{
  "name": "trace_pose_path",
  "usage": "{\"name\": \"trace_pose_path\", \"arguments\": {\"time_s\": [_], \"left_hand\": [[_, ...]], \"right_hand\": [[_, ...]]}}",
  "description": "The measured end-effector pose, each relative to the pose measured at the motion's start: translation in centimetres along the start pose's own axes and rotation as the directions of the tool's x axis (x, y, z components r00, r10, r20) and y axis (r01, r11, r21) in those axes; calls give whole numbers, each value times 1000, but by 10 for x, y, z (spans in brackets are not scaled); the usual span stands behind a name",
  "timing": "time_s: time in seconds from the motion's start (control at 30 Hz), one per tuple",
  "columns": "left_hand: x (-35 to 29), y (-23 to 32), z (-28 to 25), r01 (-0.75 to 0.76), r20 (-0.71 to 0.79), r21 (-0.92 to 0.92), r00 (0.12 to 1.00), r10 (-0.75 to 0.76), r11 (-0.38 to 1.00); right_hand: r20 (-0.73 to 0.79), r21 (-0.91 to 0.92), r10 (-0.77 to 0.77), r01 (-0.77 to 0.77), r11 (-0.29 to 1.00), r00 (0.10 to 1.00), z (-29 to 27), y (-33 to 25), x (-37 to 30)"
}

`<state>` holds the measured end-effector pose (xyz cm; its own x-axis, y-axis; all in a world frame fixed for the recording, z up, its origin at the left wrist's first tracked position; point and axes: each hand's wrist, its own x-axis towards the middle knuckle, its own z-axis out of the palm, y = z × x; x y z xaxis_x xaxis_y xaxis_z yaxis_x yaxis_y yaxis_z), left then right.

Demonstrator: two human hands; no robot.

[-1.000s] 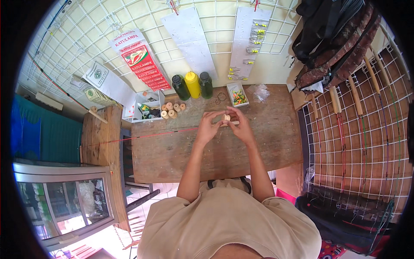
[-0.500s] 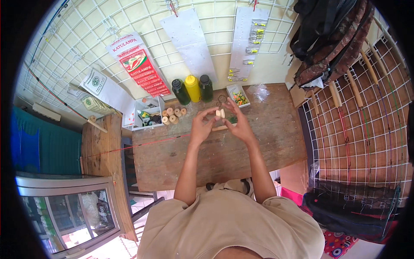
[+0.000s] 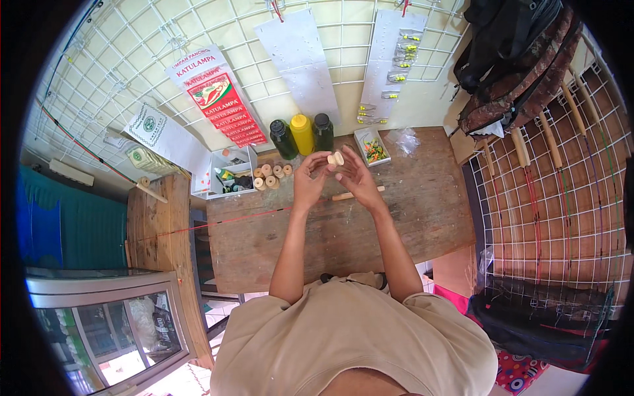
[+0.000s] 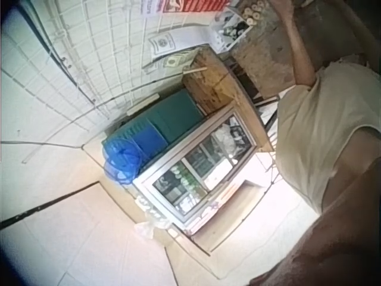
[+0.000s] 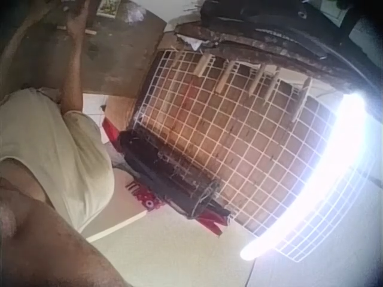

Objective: Assembling components of a fishing rod by threading and securing cork handles onto the rod blank.

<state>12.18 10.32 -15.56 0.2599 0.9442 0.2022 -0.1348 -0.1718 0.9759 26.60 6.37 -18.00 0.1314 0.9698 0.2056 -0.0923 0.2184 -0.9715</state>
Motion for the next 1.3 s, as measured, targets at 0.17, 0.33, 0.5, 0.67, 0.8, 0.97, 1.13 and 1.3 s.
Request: {"name": "trace_pose_path", "arguments": {"time_s": [0.17, 0.33, 0.5, 0.67, 0.8, 0.97, 1.13, 1.3], "left_hand": [[0, 2, 1, -62, 17, -12, 998, 62, 998], [-1, 1, -1, -38, -58, -34, 998, 36, 999], [-2, 3, -1, -68, -105, -33, 992, 64, 997], [-5, 2, 0, -67, -127, -4, 990, 66, 998], [-7, 6, 1, -72, -122, -45, 990, 66, 996], [-8, 16, 1, -52, -119, -123, 992, 37, 991], [-5, 17, -3, -36, -119, -135, 993, 20, 990], [-4, 21, 0, -25, -83, -137, 996, 14, 990]], "right_hand": [[127, 311, 145, -179, 933, 981, 11, -6, 5], [120, 263, 221, -245, 933, 968, 2, 2, 5], [127, 305, 178, -209, 929, 976, -4, 0, 4], [206, 127, 258, -287, 949, 944, 1, -7, 1], [262, -86, 164, -147, 985, 951, 2, -5, 1], [185, 31, 21, -27, 999, 982, 4, 3, 7], [96, 283, 134, -156, 946, 986, 11, -3, 7], [181, 254, 136, -180, 950, 974, 22, -13, 5]]}}
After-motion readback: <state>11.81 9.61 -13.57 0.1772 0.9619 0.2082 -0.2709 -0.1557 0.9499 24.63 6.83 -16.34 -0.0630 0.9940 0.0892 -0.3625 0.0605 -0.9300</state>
